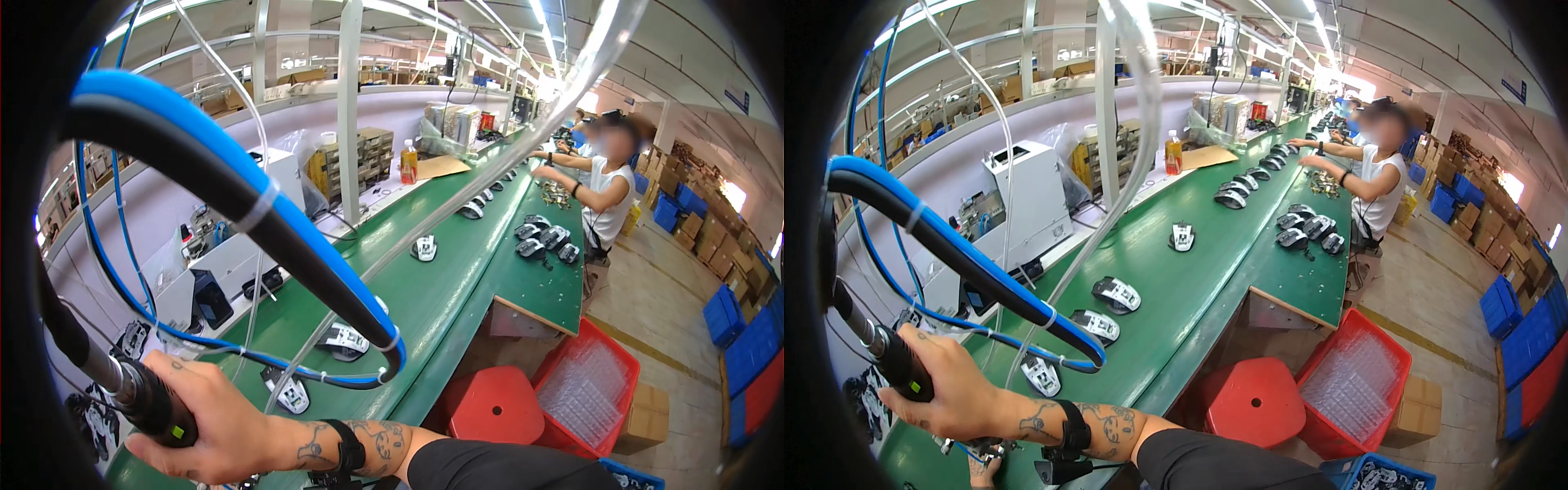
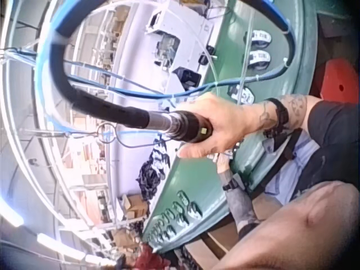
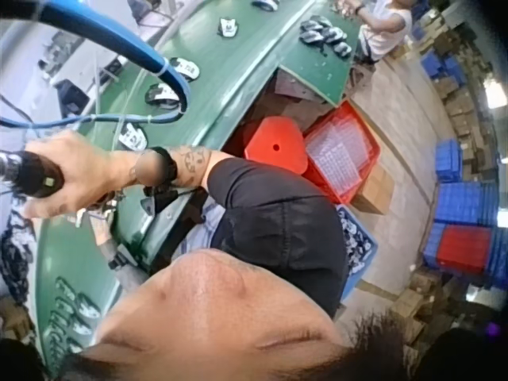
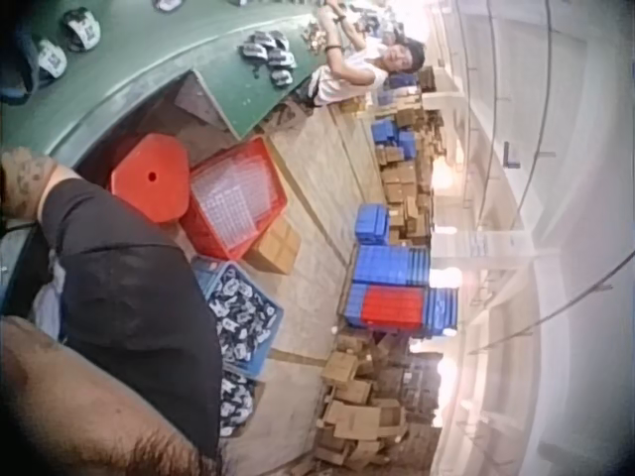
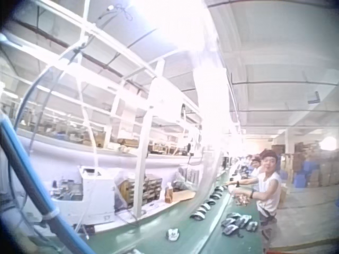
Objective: Assemble the components of computer mice on a conveyor belt using a pneumatic screwdriver.
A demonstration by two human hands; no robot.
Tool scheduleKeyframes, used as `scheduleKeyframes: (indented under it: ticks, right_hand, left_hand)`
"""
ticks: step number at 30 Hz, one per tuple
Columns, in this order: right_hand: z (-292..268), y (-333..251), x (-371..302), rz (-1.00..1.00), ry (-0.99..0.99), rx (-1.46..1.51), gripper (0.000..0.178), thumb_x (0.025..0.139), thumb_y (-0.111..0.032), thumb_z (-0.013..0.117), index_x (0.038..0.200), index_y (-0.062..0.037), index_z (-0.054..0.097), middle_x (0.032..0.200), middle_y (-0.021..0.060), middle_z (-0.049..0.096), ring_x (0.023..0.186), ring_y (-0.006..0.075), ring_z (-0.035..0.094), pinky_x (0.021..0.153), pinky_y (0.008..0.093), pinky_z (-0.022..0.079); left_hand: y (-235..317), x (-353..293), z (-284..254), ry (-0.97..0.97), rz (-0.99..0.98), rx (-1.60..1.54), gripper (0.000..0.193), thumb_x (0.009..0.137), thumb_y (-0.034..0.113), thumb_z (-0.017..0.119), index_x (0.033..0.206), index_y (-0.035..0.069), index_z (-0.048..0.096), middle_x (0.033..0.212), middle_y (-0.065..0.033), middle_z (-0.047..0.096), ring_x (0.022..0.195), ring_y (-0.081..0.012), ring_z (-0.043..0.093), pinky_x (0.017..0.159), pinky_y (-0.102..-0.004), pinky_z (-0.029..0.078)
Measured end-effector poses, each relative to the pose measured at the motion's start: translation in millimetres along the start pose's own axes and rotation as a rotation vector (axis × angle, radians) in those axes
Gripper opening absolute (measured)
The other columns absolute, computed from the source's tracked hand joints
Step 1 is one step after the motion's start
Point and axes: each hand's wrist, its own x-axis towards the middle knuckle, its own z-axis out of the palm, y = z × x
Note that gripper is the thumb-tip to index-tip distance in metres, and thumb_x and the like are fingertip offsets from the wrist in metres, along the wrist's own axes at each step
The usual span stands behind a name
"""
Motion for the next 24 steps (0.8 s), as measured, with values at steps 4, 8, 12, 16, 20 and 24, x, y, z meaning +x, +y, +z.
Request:
scheduleKeyframes:
  ticks: [4, 8, 12, 16, 20, 24]
  right_hand:
    - [12.2, 9.7, 1.4, -0.172, 0.078, -0.032, 0.034, 0.070, -0.018, 0.072, 0.087, -0.0017, 0.048, 0.065, 0.0076, 0.048, 0.053, 0.0219, 0.045, 0.051, 0.0302, 0.037]
    - [6.0, 8.4, -5.4, -0.070, -0.011, -0.004, 0.033, 0.072, -0.018, 0.072, 0.089, -0.0029, 0.048, 0.064, 0.0048, 0.049, 0.052, 0.0159, 0.045, 0.050, 0.0280, 0.036]
    - [7.8, -4.3, -5.1, 0.062, -0.101, -0.007, 0.032, 0.074, -0.018, 0.069, 0.086, -0.0015, 0.044, 0.064, 0.0108, 0.047, 0.056, 0.0271, 0.047, 0.055, 0.0356, 0.037]
    - [10.6, -3.4, -5.6, 0.059, -0.086, 0.021, 0.034, 0.074, -0.019, 0.069, 0.087, -0.0011, 0.043, 0.068, 0.0115, 0.045, 0.058, 0.0278, 0.045, 0.055, 0.0363, 0.036]
    - [13.8, 1.0, -6.7, 0.023, -0.044, 0.035, 0.034, 0.074, -0.019, 0.069, 0.086, -0.0010, 0.044, 0.071, 0.0123, 0.044, 0.062, 0.0286, 0.044, 0.057, 0.0367, 0.036]
    - [12.9, 9.0, -7.7, -0.122, 0.027, -0.104, 0.032, 0.072, -0.019, 0.069, 0.083, -0.0006, 0.045, 0.072, 0.0130, 0.042, 0.066, 0.0297, 0.043, 0.060, 0.0376, 0.036]
  left_hand:
    - [-2.1, -8.2, -6.7, 0.017, -0.007, -0.015, 0.046, 0.088, 0.021, 0.053, 0.131, 0.009, 0.043, 0.132, -0.0144, 0.045, 0.121, -0.0298, 0.044, 0.100, -0.0415, 0.038]
    - [-1.9, -7.3, -0.8, 0.028, -0.009, -0.011, 0.045, 0.088, 0.021, 0.053, 0.131, 0.009, 0.043, 0.132, -0.0141, 0.045, 0.121, -0.0295, 0.043, 0.100, -0.0415, 0.038]
    - [-6.0, -11.6, -3.3, 0.028, -0.021, -0.006, 0.045, 0.089, 0.021, 0.052, 0.131, 0.009, 0.043, 0.132, -0.0139, 0.045, 0.121, -0.0292, 0.043, 0.100, -0.0415, 0.038]
    - [-7.5, -10.9, -4.2, 0.029, -0.027, -0.009, 0.044, 0.089, 0.021, 0.052, 0.131, 0.010, 0.043, 0.132, -0.0136, 0.045, 0.121, -0.0289, 0.043, 0.100, -0.0415, 0.038]
    - [-7.0, -11.8, -3.4, 0.024, -0.026, -0.014, 0.044, 0.090, 0.021, 0.051, 0.131, 0.010, 0.043, 0.133, -0.0134, 0.045, 0.122, -0.0287, 0.043, 0.100, -0.0416, 0.038]
    - [-4.0, -11.1, 0.4, 0.021, -0.018, -0.017, 0.043, 0.090, 0.022, 0.051, 0.131, 0.010, 0.043, 0.133, -0.0131, 0.045, 0.122, -0.0284, 0.043, 0.100, -0.0416, 0.038]
